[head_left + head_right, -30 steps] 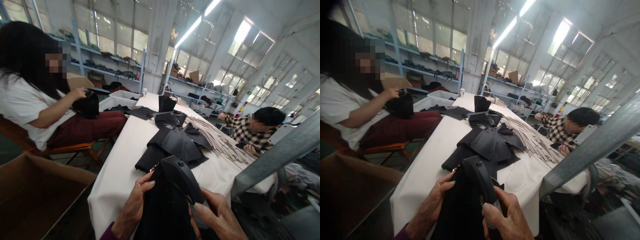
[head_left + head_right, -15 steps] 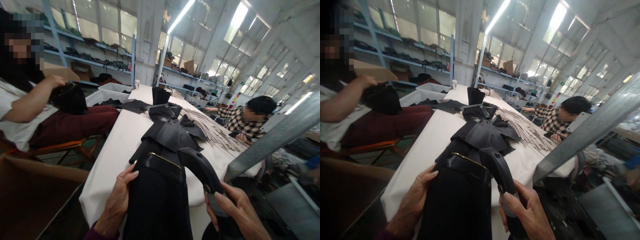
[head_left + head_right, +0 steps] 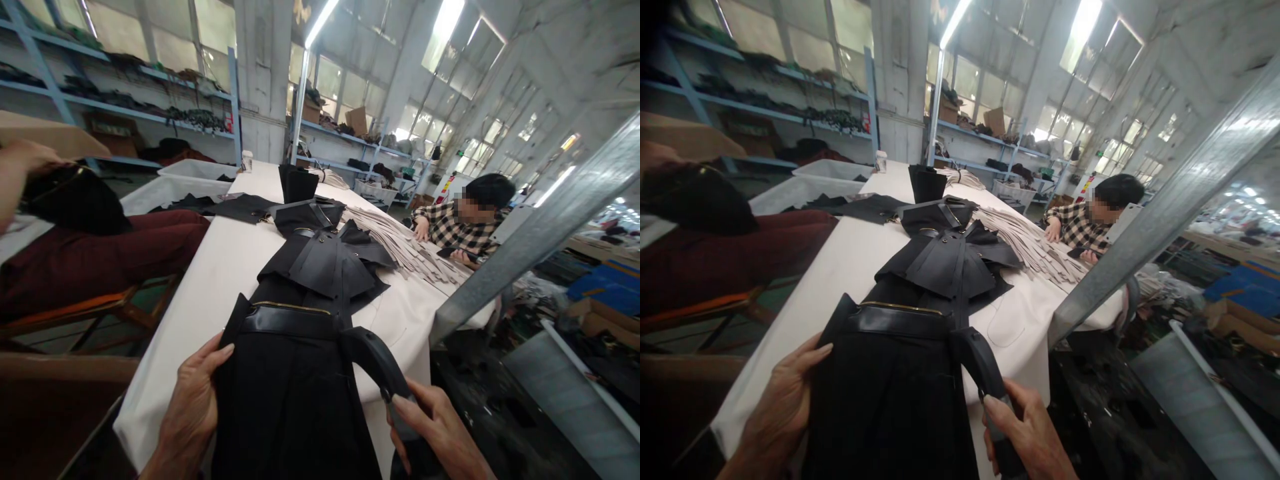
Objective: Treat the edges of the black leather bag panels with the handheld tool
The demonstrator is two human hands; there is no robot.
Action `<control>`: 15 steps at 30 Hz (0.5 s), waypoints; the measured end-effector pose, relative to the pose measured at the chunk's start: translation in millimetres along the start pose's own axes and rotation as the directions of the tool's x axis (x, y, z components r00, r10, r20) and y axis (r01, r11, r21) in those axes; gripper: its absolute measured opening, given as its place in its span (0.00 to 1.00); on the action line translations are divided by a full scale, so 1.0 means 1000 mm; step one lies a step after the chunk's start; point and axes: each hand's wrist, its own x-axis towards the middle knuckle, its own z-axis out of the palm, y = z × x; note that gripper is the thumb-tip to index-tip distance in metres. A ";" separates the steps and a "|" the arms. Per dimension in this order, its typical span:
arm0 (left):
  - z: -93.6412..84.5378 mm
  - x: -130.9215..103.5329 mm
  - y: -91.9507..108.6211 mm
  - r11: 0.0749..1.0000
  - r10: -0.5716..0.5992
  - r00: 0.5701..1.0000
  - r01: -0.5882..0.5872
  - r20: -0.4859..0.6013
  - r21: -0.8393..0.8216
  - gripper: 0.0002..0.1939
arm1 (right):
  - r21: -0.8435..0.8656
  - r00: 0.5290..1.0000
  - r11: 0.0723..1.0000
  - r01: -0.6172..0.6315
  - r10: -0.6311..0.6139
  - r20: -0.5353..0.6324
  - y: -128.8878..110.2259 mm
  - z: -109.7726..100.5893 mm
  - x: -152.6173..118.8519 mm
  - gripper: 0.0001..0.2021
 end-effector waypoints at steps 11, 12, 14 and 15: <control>0.001 -0.004 0.005 0.998 -0.049 0.998 0.050 -0.050 0.038 0.23 | 0.016 0.995 0.998 0.059 -0.058 -0.077 -0.013 0.006 0.033 0.18; 0.001 -0.004 0.005 0.998 -0.050 0.998 0.051 -0.049 0.036 0.23 | 0.012 0.994 0.998 0.067 -0.066 -0.091 -0.016 0.004 0.032 0.18; 0.000 -0.004 0.004 0.998 -0.052 0.997 0.053 -0.051 0.035 0.23 | -0.003 0.991 0.996 0.084 -0.084 -0.108 -0.020 -0.002 0.026 0.18; 0.000 -0.003 0.004 0.998 -0.052 0.997 0.054 -0.050 0.036 0.24 | -0.012 0.990 0.996 0.093 -0.094 -0.107 -0.021 -0.004 0.022 0.17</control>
